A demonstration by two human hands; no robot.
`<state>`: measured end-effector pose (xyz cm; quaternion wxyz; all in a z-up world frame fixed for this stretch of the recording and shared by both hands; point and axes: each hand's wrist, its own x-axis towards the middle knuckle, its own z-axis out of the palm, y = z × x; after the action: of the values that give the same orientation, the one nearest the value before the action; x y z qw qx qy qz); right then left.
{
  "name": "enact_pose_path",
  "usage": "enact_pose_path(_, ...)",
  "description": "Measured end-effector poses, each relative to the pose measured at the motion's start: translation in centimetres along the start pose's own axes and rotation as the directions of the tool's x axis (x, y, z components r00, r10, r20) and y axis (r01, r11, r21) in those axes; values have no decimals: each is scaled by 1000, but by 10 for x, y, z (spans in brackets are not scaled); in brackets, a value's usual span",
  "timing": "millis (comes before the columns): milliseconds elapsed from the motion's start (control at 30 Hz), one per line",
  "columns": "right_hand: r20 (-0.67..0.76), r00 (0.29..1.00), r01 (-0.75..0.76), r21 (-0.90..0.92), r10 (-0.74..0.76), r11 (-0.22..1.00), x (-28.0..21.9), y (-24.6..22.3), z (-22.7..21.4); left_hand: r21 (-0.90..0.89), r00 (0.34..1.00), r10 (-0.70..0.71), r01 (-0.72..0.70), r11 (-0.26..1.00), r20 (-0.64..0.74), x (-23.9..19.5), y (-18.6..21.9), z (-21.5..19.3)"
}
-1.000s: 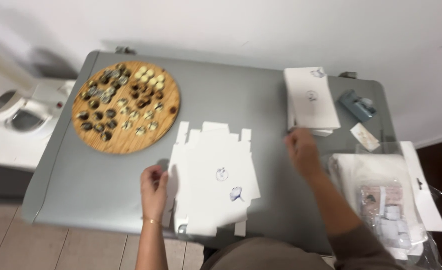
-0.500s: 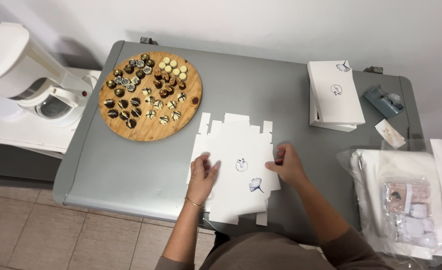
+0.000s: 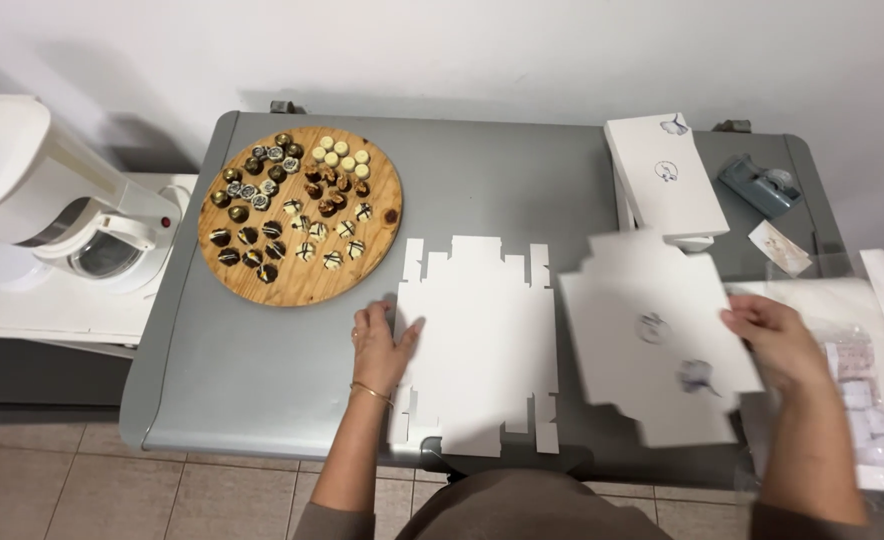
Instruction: The person folds flat pre-cut cardboard blanks into open gift boxes, pressing the sides and tabs to shape each one, and stacks the finished boxes at the top of the table. They repeat the folding process with additional blanks while a tray of chocolates sits nearby.
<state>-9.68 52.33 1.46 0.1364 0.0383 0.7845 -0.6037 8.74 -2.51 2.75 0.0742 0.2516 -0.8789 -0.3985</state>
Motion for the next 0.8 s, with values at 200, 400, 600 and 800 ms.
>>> enact_pose_path(200, -215, 972, 55, -191, -97, 980, -63, -49, 11, 95, 996, 70, -75, 993, 51, 4, 29, -3)
enact_pose_path(400, 250, 490, 694, -692, -835, 200, -174, -189, 157, -528, 947, 149, 26, 849, 285, 31, 68, -8)
enact_pose_path(600, 649, 102, 923, -344, -754, -171, -149, -70, 250, -695, 729, 143, 547, 466, 669, 112, 9, 22)
enact_pose_path(800, 754, 152, 953, -283, -639, -107, -93, -7, 272, -287, 673, 300, -135, 948, 676, 131, -8, 48)
